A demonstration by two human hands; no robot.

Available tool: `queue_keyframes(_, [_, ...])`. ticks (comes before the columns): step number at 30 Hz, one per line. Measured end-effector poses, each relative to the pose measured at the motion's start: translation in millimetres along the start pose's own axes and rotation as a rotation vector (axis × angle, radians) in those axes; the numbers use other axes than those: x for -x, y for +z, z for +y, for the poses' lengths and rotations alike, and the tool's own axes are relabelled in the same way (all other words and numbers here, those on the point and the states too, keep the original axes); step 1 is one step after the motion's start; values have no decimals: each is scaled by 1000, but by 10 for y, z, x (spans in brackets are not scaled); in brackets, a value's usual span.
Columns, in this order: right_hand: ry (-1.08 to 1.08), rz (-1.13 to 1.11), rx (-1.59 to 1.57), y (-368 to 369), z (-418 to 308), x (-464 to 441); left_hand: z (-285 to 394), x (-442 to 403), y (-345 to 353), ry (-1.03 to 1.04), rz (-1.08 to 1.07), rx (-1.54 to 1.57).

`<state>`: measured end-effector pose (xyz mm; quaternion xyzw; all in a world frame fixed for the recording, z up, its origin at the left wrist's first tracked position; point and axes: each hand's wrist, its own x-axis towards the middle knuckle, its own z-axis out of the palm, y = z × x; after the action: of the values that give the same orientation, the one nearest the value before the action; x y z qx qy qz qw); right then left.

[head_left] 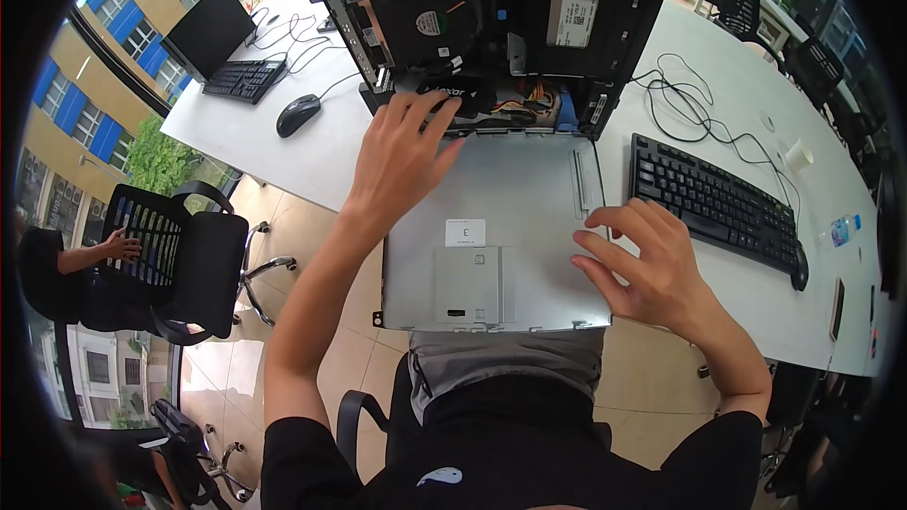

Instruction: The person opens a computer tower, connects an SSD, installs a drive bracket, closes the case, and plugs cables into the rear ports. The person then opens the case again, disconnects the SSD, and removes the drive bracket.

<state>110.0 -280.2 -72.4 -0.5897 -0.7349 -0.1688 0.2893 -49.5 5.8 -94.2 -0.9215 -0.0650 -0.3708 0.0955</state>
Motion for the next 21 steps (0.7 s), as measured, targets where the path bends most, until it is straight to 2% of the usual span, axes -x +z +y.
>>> queue_keyframes(5, [1,57,41,110,80,-151,-234,-107,307,154,7,-112])
queue_keyframes(9, [23,148,82,248,233,-246,-127,-157,195,269,156,-103])
queue_keyframes(13, [33,224,162,440,366,-381,112,-125,5,283,192,1])
queue_keyframes(21, [-40,182,203,954,569,-507,347,81,-13,255,175,105])
